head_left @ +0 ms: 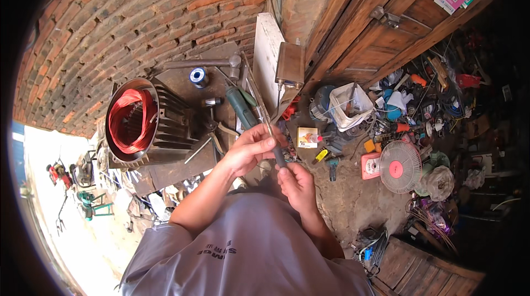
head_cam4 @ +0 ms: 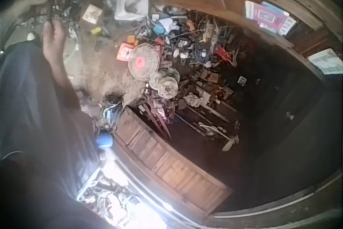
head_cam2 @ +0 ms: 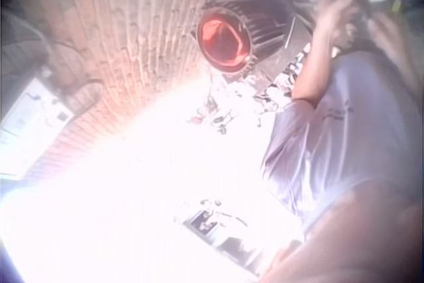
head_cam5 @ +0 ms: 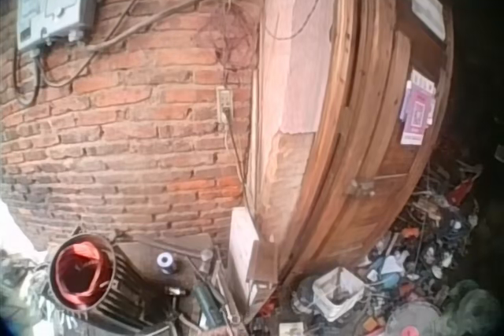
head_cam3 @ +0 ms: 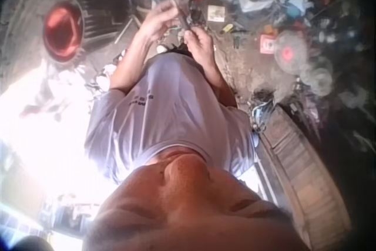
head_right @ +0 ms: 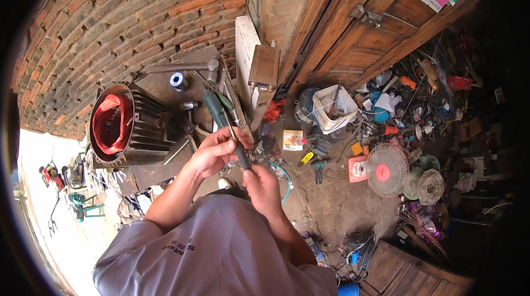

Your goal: The person uses a soldering iron and solder to join wires on a copper-wound stator. They then use pliers to cut and adjust the wires. The work is performed in a cluttered workshop with tools and parts visible around the workspace.

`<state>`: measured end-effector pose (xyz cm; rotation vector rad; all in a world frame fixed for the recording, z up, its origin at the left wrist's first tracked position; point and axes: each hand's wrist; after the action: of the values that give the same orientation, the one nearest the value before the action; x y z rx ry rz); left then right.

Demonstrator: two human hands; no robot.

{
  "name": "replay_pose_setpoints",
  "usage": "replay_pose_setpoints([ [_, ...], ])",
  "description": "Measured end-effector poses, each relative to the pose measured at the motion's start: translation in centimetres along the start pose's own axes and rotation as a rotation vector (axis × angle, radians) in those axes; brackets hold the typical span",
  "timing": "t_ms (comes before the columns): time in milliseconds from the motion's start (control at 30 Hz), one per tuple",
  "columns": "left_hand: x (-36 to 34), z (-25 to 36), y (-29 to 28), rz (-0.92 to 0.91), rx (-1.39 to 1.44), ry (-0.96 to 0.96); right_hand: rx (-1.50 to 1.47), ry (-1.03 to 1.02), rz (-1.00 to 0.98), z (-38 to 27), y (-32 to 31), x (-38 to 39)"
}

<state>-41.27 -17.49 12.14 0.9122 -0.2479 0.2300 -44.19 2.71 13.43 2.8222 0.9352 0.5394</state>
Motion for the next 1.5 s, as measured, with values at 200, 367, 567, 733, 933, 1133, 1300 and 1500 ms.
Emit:
replay_pose_setpoints([
  [200,-0.5,-0.3,-2.0,0.044,-0.122,-0.043,0.058,-0.024,0.001,0.9,-0.3,0.0],
  [367,0.1,0.4,0.5,0.008,0.049,-0.036,0.058,0.006,0.026,0.4,-0.7,0.3],
  [567,-0.5,0.1,-0.9,0.006,0.021,-0.025,0.033,0.017,0.021,0.5,-0.8,0.1],
  [733,-0.9,-0.6,-1.9,-0.029,0.062,-0.028,0.078,-0.004,0.022,0.4,-0.5,0.0],
  [933,0.2,1.0,2.1,-0.01,0.057,-0.045,-0.075,0.098,0.008,-0.3,-0.9,0.2],
  [1133,-1.2,-1.2,-2.2,-0.107,0.135,-0.009,-0.087,0.129,0.001,-0.4,-0.5,0.0],
  [1300,-0.1,-0.1,1.0,-0.048,0.177,0.001,-0.141,0.127,0.003,0.0,-0.7,-0.2],
  [1500,-0.6,-1.3,-1.6,-0.086,0.128,-0.007,-0.228,0.202,-0.059,-0.1,-0.6,-0.3],
])
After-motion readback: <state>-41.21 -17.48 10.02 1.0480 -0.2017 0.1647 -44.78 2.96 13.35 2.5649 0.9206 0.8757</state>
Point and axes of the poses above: each hand's wrist, its own x-axis away from the middle knuckle, its own y-axis out of the palm, z = x × y, and after that the axes turned 4 degrees about z, right-handed
